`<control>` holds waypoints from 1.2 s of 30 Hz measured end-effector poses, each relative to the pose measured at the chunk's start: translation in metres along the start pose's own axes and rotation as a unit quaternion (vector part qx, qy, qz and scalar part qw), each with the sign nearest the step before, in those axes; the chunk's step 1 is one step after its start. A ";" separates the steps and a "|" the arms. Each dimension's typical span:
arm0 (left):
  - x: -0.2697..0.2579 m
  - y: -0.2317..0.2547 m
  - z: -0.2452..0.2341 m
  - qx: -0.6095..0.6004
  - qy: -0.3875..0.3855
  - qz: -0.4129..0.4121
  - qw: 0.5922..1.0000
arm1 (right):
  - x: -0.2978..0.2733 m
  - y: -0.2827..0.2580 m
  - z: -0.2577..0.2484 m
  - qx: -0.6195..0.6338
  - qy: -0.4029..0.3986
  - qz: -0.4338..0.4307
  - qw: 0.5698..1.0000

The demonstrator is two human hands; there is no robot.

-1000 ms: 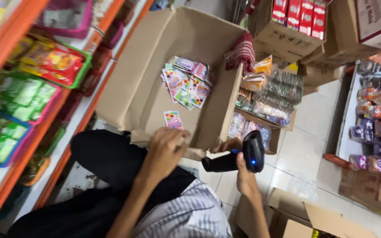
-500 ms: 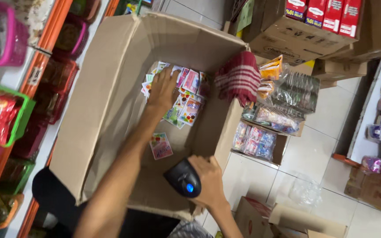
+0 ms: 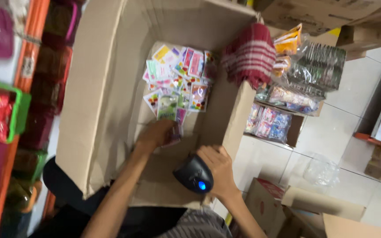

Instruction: The person scans small packets by hand using a handheld barcode scanner and places them onto a shelf among other similar products.

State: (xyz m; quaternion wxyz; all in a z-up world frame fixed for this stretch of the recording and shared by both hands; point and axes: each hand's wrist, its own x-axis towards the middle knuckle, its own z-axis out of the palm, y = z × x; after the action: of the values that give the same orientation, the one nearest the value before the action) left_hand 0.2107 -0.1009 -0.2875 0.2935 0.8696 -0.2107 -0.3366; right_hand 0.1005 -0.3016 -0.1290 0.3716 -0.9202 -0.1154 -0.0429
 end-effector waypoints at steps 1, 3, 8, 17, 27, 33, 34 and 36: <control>-0.016 0.011 0.000 -0.091 -0.018 -0.006 0.996 | -0.003 0.001 0.000 0.001 0.010 -0.011 1.000; -0.043 0.033 -0.013 -0.156 0.002 0.036 0.987 | -0.006 0.002 0.001 0.031 0.033 -0.015 0.999; -0.145 0.093 -0.053 -0.401 0.092 -0.009 0.911 | -0.021 -0.022 -0.011 0.324 0.054 0.112 0.938; -0.290 0.125 -0.018 -0.535 0.395 0.058 0.745 | -0.051 -0.109 -0.016 0.293 -0.078 0.166 0.938; -0.392 0.106 0.042 -0.619 0.522 0.129 0.572 | -0.065 -0.189 0.020 0.504 -0.178 0.074 0.842; -0.414 0.074 0.054 -0.643 0.550 0.153 0.510 | -0.025 -0.211 0.061 0.525 -0.274 0.120 0.797; -0.416 0.067 0.056 -0.645 0.555 0.151 0.503 | -0.019 -0.213 0.078 0.243 -0.227 0.158 0.930; -0.417 0.055 0.057 -0.632 0.581 0.112 0.500 | -0.006 -0.212 0.109 0.233 -0.234 0.005 0.944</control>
State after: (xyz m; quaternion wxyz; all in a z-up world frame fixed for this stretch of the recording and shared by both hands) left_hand -0.1241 0.0723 -0.0931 0.8566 0.4212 0.1808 0.2370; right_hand 0.0423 -0.0789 -0.0652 0.5386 -0.7922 -0.2018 0.2039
